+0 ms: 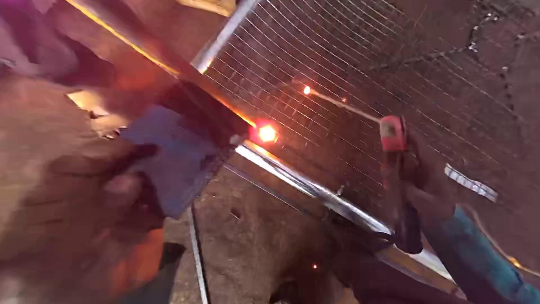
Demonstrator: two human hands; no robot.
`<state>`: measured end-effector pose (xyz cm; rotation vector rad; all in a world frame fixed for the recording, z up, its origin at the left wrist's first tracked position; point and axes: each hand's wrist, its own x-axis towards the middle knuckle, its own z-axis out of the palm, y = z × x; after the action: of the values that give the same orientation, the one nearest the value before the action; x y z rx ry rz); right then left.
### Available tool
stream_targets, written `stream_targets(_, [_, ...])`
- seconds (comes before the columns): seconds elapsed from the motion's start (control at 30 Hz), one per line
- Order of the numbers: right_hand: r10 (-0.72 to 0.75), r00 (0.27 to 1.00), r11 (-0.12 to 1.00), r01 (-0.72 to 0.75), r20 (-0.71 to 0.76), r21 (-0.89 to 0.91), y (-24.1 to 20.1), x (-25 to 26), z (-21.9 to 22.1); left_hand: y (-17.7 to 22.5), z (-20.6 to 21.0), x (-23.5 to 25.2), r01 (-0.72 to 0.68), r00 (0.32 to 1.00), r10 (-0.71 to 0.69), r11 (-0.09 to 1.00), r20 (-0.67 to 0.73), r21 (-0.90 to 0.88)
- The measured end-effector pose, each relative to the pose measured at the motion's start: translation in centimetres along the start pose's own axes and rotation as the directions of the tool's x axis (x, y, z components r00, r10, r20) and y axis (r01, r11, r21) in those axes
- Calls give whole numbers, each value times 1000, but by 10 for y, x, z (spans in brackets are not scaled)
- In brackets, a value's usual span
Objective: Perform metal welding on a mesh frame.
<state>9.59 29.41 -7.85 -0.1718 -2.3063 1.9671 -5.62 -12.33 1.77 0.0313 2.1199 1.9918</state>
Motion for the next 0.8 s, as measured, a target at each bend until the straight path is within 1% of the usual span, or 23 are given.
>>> stream_targets(0.03, [51, 997, 999, -52, -56, -16, -17, 4, 0, -8, -7, 0, -23, 999, 21, 999, -31, -34])
stream_targets(0.07, [87, 991, 996, -86, -100, 12, -27, 8, -3, -16, -16, 2, -64, 998, 63, 997, -23, -47])
stream_targets(0.13, [98, 989, 994, -92, -112, 65, -34, 12, -14, -31, -31, 5, -134, 991, 132, 988, -28, -73])
stream_targets(0.17, [89, 988, 994, -80, -123, 78, -36, 12, -18, -35, -39, 5, -125, 992, 123, 989, -26, -78])
stream_targets(0.2, [89, 984, 993, -76, -152, 89, -37, 13, -20, -31, -39, 1, -92, 996, 90, 992, -25, -85])
stream_targets(0.27, [88, 981, 991, -69, -175, 111, -39, 15, -21, -8, -16, -7, 32, 982, -50, 994, -182, -102])
stream_targets(0.3, [84, 981, 990, -63, -175, 123, -40, 16, -20, -1, -10, -7, 52, 979, -68, 995, -193, -86])
stream_targets(0.37, [72, 984, 991, -53, -162, 124, -40, 18, -16, -1, -19, -6, 2, 997, -6, 998, -78, -61])
stream_targets(0.4, [72, 985, 992, -54, -156, 114, -40, 18, -13, -2, -22, -6, -19, 998, 16, 999, -66, -50])
stream_targets(0.53, [93, 985, 994, -82, -142, 78, -41, 20, 1, 4, -14, -10, -20, 993, 11, 997, -117, -75])
stream_targets(0.6, [90, 987, 994, -81, -131, 69, -42, 21, 6, 4, -18, -13, -8, 991, -3, 997, -132, -83])
stream_targets(0.7, [99, 988, 993, -90, -119, 74, -40, 25, 8, -10, -33, -18, -75, 990, 64, 994, -129, -83])
stream_targets(0.73, [101, 988, 993, -92, -116, 78, -40, 26, 9, -14, -39, -19, -102, 991, 94, 991, -98, -87])
stream_targets(0.8, [104, 988, 992, -95, -111, 83, -39, 27, 11, -18, -46, -21, -132, 989, 125, 986, -82, -98])
